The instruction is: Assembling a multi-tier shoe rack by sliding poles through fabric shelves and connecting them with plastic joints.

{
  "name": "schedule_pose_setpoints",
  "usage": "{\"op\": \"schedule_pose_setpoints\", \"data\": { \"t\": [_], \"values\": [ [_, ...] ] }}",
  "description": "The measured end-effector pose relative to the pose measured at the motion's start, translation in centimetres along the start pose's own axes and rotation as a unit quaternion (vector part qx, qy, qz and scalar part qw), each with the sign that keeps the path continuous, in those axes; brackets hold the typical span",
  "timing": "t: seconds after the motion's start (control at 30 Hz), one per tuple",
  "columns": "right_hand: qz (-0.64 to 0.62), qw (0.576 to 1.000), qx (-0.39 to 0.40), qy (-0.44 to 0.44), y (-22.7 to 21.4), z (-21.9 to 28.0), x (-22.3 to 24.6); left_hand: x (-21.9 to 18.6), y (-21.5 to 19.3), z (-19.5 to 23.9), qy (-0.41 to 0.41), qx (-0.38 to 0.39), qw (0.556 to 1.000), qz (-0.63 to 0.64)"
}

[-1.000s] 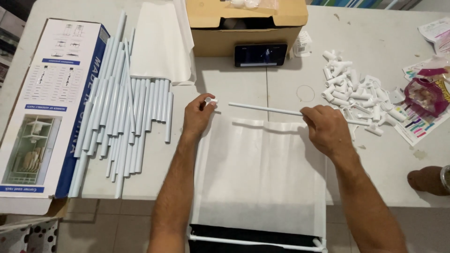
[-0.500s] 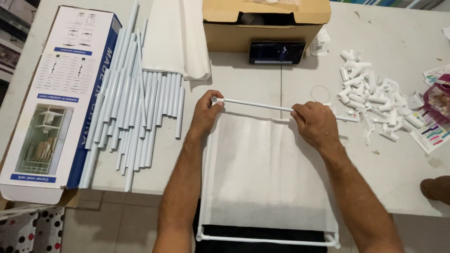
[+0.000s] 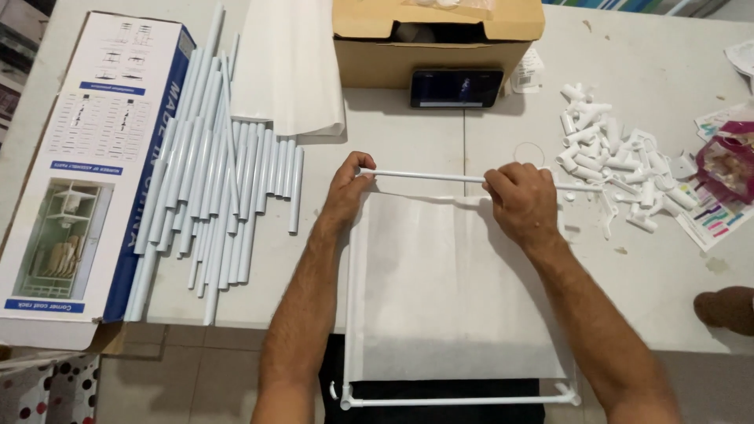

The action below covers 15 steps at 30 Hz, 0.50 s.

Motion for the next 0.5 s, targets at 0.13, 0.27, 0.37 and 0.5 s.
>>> {"op": "schedule_pose_setpoints", "data": {
  "t": [0.13,0.27,0.37,0.5],
  "values": [
    [0.023,1.0,-0.008,-0.018,-1.3,-1.6,0.6,0.0,0.5,-0.1,0.001,0.012,1.0,0.011],
    [-0.059,0.995,0.083,-0.017,-1.6,-2.5,1.6,0.7,0.2,-0.6,0.014,0.028,0.999,0.008],
    [0.004,0.999,0.021,-0.043,-1.7,-2.9,1.2,1.5,0.3,-0.6,0.016,0.024,0.999,0.021],
    [0.084,0.993,-0.039,-0.075,-1.6,-3.6,1.8,0.6,0.5,-0.1,0.011,0.015,1.0,0.022]
  ]
}}
Point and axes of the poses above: each hand's wrist, its own z-axis away from the middle knuckle, its own y-axis out of the palm, x = y × z, the point moved 9 cm from there along -z, towards the middle knuckle, and after that the axes turned 7 degrees about z, right-handed, at the moved point
